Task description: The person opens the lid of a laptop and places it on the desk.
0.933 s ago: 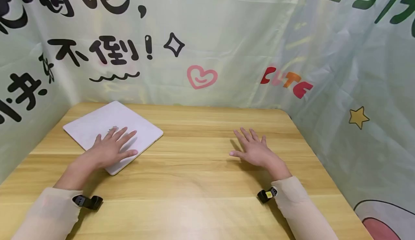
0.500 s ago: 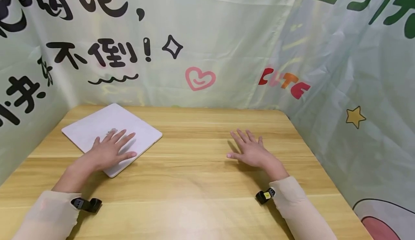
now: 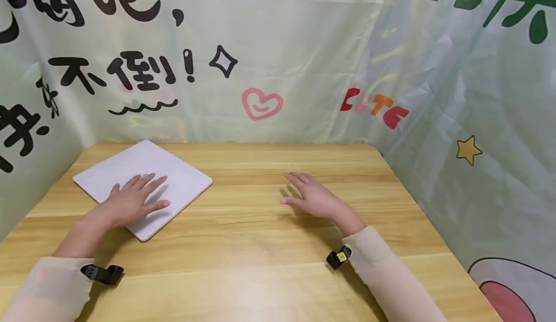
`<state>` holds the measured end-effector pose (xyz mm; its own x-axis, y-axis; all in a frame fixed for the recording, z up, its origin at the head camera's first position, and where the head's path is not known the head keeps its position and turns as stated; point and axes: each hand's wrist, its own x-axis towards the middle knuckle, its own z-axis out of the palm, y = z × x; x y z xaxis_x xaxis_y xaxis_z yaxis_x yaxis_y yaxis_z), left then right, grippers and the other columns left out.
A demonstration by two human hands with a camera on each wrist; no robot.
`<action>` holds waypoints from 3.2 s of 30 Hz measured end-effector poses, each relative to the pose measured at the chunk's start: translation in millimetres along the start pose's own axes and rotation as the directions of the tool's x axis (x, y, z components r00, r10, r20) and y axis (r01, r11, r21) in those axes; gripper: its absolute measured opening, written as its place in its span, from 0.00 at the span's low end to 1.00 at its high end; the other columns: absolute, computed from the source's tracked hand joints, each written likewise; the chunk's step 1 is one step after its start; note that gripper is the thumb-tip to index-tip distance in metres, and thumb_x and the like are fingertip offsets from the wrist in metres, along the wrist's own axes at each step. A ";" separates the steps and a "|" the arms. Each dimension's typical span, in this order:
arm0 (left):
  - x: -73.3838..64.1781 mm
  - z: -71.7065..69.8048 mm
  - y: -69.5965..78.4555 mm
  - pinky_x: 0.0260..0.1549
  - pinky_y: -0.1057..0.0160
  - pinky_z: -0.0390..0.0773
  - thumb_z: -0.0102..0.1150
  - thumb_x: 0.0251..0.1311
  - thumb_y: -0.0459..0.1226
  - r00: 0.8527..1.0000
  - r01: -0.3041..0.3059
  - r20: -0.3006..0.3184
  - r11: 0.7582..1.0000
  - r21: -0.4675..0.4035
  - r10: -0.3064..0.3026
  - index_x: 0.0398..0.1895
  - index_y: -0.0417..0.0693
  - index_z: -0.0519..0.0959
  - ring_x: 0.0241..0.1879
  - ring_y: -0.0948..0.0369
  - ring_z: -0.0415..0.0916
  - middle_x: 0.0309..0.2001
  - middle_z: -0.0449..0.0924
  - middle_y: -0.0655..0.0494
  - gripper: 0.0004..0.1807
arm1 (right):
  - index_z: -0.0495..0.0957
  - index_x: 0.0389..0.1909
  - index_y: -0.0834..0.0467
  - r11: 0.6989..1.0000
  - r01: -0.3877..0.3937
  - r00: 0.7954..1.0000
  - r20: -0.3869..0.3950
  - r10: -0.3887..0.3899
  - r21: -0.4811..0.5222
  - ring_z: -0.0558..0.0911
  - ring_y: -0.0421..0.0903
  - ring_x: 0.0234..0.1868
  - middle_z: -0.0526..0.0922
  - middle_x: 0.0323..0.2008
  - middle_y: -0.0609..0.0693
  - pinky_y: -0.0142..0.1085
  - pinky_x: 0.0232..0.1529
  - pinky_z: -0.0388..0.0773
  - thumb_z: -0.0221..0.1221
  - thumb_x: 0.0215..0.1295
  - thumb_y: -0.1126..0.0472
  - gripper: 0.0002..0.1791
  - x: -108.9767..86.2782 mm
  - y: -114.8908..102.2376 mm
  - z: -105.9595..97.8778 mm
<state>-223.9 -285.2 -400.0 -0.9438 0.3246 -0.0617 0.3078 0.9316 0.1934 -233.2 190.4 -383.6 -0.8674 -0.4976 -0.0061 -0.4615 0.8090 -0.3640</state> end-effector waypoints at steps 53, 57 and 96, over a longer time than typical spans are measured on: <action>18.1 -7.3 -151.6 0.60 0.27 0.46 0.29 0.71 0.65 0.973 0.229 0.024 0.963 -0.141 -0.228 0.68 0.18 0.48 0.63 0.23 0.42 0.64 0.45 0.15 0.52 | 0.49 0.78 0.46 0.953 0.261 0.947 0.235 -0.221 -0.152 0.46 0.45 0.76 0.47 0.77 0.47 0.32 0.73 0.43 0.41 0.66 0.27 0.45 114.3 -151.6 78.1; 16.5 -4.6 -155.8 0.60 0.28 0.46 0.29 0.72 0.63 0.973 0.230 0.017 0.962 -0.148 -0.230 0.68 0.16 0.47 0.63 0.23 0.42 0.64 0.45 0.14 0.52 | 0.49 0.78 0.46 0.953 0.259 0.942 0.260 -0.213 -0.156 0.46 0.46 0.76 0.47 0.77 0.47 0.34 0.73 0.42 0.41 0.66 0.27 0.45 115.9 -152.5 82.7; -19.3 0.0 -131.9 0.53 0.25 0.55 0.47 0.66 0.64 0.983 0.185 0.020 0.981 -0.058 -0.184 0.64 0.16 0.58 0.56 0.23 0.53 0.57 0.54 0.11 0.53 | 0.53 0.76 0.40 0.913 0.298 0.928 0.308 -0.210 -0.278 0.49 0.51 0.76 0.50 0.76 0.44 0.41 0.74 0.43 0.39 0.66 0.27 0.40 109.1 -157.2 84.1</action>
<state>-246.3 -414.3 -424.3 -0.9817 0.1507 -0.1162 0.1202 0.9645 0.2351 -239.6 -17.3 -405.4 -0.6511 -0.7277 -0.2159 -0.7319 0.6773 -0.0755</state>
